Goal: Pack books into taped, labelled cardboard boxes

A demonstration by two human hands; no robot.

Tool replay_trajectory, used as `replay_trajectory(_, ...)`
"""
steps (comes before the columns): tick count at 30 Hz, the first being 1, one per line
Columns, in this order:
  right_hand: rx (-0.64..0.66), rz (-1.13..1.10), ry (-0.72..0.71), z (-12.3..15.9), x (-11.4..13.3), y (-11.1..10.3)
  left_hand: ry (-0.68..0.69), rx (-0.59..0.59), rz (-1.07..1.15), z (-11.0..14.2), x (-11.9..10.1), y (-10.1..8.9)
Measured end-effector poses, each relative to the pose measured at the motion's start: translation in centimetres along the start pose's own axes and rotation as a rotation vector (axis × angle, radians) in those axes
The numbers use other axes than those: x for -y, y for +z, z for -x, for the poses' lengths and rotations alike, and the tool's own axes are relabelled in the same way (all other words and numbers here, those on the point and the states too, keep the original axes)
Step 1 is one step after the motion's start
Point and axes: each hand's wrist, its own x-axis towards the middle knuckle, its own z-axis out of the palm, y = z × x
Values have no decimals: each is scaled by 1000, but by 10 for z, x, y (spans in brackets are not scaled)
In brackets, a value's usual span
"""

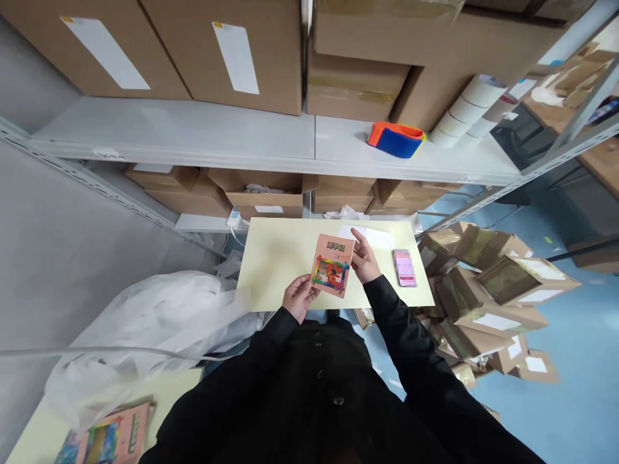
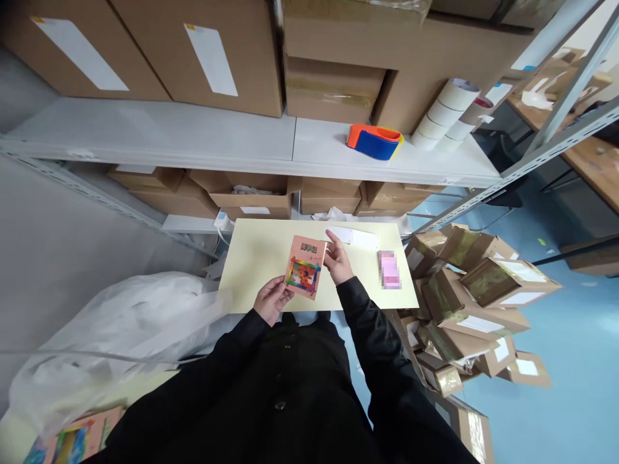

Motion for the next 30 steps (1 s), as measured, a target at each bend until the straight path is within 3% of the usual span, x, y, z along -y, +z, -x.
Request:
replay_trajectory(5,266,-165,142,-4,5,-2,-102,57,-17,-2,8,12)
replay_trajectory(7,306,-256,165,-7,5,-2,-127,85,-60,-2,10,18)
replay_trajectory(11,187,-321,148,-18,7,2,-121,141,-92,0,7,26)
replay_trajectory(14,133,-255,120,-26,13,5,70,152,-175,3,1,28)
replay_trajectory(17,111,-170,65,-31,20,6,286,14,-429,4,-4,29)
replay_trajectory(19,107,-105,51,-33,26,4,339,-73,-500,3,-5,30)
replay_trajectory(25,84,147,116,-34,40,-16,253,-86,-401,0,0,32)
replay_trajectory(30,53,176,131,-37,41,-26,267,-81,-391,-2,8,32)
